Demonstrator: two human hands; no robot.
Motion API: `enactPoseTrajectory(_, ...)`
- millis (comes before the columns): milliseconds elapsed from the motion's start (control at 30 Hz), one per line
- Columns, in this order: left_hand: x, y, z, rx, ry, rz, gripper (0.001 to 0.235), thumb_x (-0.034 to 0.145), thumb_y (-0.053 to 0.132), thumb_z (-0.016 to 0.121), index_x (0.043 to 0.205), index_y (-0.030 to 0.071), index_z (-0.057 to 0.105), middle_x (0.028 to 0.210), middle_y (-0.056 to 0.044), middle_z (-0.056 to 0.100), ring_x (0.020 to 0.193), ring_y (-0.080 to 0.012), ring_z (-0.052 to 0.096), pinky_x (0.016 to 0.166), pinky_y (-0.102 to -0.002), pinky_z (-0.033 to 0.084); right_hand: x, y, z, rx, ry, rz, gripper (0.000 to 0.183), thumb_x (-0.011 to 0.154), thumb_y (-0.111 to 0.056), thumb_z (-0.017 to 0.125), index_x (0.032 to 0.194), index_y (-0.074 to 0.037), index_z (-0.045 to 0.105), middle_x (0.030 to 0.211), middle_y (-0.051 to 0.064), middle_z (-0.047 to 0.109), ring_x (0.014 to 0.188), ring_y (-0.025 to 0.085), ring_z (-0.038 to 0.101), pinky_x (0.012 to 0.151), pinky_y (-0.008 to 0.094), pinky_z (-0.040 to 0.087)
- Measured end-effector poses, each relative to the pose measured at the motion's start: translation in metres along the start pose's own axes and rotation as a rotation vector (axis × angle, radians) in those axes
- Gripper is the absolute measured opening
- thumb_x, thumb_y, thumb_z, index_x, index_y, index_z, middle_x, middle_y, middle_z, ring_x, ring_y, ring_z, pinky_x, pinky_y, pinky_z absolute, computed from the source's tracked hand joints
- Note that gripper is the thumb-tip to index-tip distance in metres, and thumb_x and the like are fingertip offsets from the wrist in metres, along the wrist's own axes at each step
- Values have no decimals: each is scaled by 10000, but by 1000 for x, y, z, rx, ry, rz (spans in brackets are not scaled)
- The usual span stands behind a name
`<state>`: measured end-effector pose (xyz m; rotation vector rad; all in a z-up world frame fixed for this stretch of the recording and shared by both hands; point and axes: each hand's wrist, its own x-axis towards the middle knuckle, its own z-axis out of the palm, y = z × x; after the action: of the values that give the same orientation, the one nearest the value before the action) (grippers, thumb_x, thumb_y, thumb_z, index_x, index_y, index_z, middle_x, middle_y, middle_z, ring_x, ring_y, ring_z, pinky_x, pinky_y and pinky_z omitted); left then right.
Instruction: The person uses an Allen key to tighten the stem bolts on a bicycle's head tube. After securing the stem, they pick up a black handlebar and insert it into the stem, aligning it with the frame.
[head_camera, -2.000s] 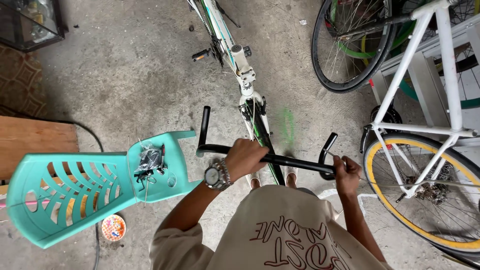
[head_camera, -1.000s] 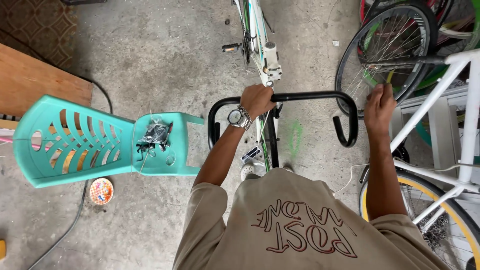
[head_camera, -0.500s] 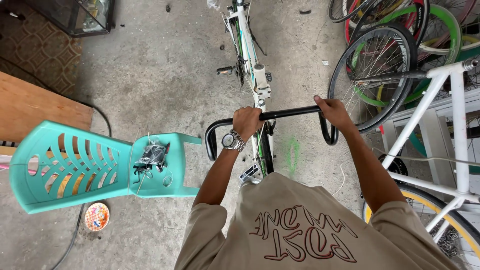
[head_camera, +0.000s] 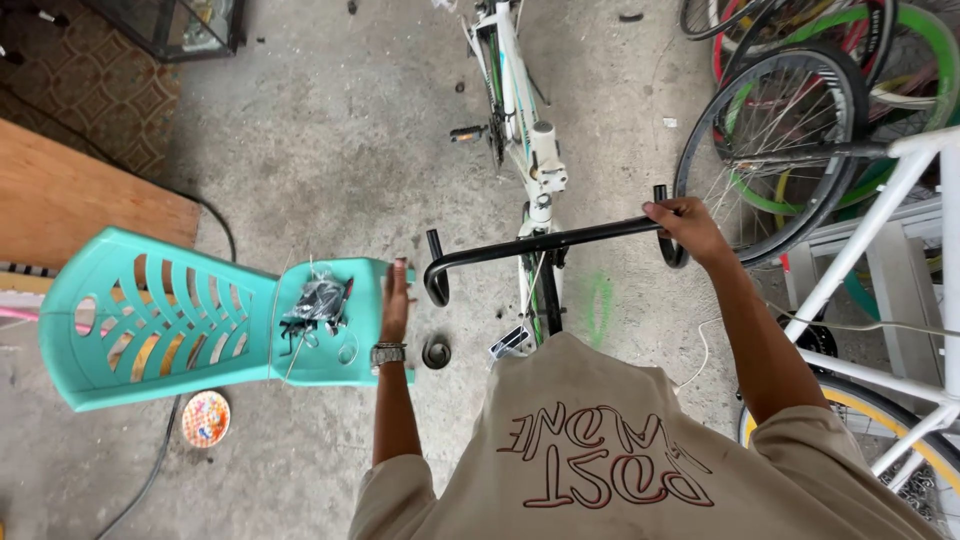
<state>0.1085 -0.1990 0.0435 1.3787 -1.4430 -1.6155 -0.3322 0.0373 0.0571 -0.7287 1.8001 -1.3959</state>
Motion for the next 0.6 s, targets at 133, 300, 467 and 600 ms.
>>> enactPoseTrajectory(133,11,-38,23,-343,-117,-327,953,972,737,449,1622,63,275,1676,-319,161,1423,-571,377,1049,-677,447,12,59,-10,110,88,41,260,1020,-294,801,1033,-39,748,768,73,653,743,149,682,767,384,616)
enactPoseTrajectory(300,39,-92,33,-160,-183,18,702,1085,627,212,1091,96,673,935,-98,685,935,-246,549,828,-386,490,3,71,-34,68,159,3,282,1114,-294,731,948,-67,704,746,69,607,749,134,666,745,361,614)
enactPoseTrajectory(467,-21,-36,77,-80,-226,254,658,1133,486,222,1378,-5,585,787,-146,664,750,-210,602,677,-343,468,-30,25,-55,-70,372,-87,391,1139,-274,703,803,-76,673,678,32,545,655,106,573,668,298,585)
enactPoseTrajectory(600,-55,-8,113,4,-559,214,371,1034,429,537,946,106,696,748,9,651,631,-108,597,536,-239,458,-36,47,-103,-199,499,-145,403,1188,-269,635,803,-163,585,727,-42,541,618,95,468,558,321,354)
